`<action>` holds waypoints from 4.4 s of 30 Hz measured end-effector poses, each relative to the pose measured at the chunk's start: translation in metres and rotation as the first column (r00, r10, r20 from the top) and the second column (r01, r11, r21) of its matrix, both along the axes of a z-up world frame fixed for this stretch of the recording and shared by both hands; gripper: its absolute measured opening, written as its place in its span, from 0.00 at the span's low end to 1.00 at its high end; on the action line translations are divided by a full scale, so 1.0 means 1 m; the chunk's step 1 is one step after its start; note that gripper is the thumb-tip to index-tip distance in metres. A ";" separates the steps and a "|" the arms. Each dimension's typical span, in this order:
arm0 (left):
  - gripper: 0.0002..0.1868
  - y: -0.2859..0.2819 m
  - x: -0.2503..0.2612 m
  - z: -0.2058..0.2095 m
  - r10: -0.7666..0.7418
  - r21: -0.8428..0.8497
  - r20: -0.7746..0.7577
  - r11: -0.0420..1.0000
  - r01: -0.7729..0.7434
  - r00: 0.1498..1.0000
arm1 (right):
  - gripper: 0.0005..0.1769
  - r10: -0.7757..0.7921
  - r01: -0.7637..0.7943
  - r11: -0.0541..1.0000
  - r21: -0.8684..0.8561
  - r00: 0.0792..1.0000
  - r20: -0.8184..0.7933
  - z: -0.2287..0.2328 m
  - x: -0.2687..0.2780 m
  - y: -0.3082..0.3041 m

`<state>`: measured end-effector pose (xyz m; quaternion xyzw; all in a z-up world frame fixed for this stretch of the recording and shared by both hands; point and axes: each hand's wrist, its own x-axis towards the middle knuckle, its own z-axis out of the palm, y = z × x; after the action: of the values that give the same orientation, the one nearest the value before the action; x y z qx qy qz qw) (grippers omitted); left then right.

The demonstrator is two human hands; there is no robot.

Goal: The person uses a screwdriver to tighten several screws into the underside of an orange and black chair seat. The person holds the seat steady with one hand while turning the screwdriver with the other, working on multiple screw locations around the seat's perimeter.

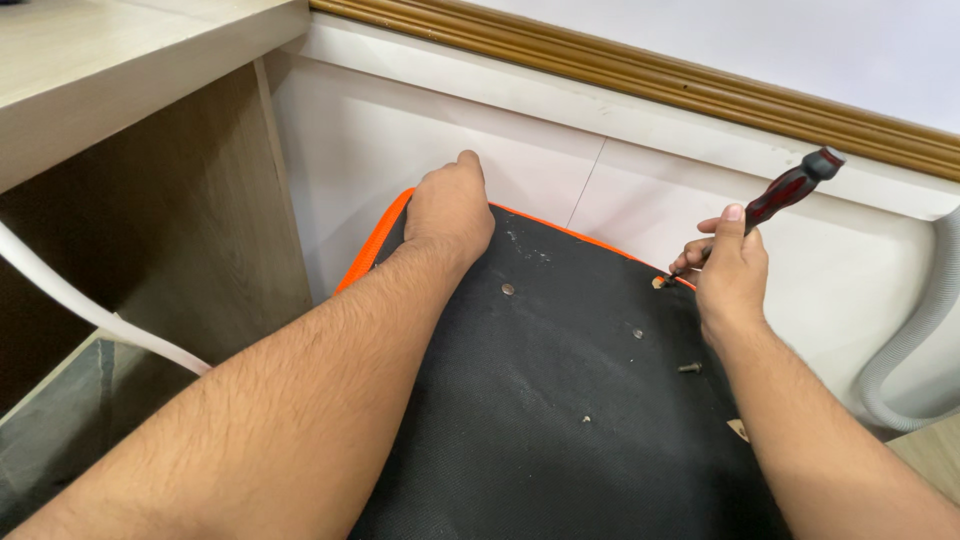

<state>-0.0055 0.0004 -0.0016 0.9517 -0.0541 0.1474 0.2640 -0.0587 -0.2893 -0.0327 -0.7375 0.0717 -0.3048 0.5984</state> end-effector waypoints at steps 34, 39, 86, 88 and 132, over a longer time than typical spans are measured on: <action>0.12 -0.059 -0.048 -0.010 -0.370 -0.210 -0.114 0.916 0.341 0.922 | 0.12 0.022 -0.029 0.974 -0.226 0.999 -0.032 -0.016 0.007 0.005; 0.12 -0.060 -0.051 -0.008 -0.372 -0.202 -0.168 0.919 0.338 0.913 | 0.11 -0.176 0.141 0.954 -0.266 0.978 -0.112 -0.009 0.001 0.016; 0.16 -0.042 -0.040 -0.023 -0.436 -0.155 -0.116 0.895 0.417 0.893 | 0.12 -0.317 0.180 0.820 -0.544 0.933 -0.169 -0.018 0.010 0.027; 0.15 -0.040 -0.041 -0.022 -0.425 -0.167 -0.140 0.901 0.401 0.895 | 0.10 -0.243 0.134 0.848 -0.512 0.958 -0.152 -0.019 0.012 0.027; 0.15 -0.037 -0.039 -0.023 -0.416 -0.208 -0.161 0.901 0.381 0.895 | 0.12 -0.344 0.145 0.798 -0.586 0.907 -0.245 -0.014 0.014 0.038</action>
<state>-0.0449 -0.0362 -0.0241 0.9039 -0.2086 -0.0028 0.3734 -0.0443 -0.2514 -0.0464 -0.9041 0.1780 -0.2566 0.2918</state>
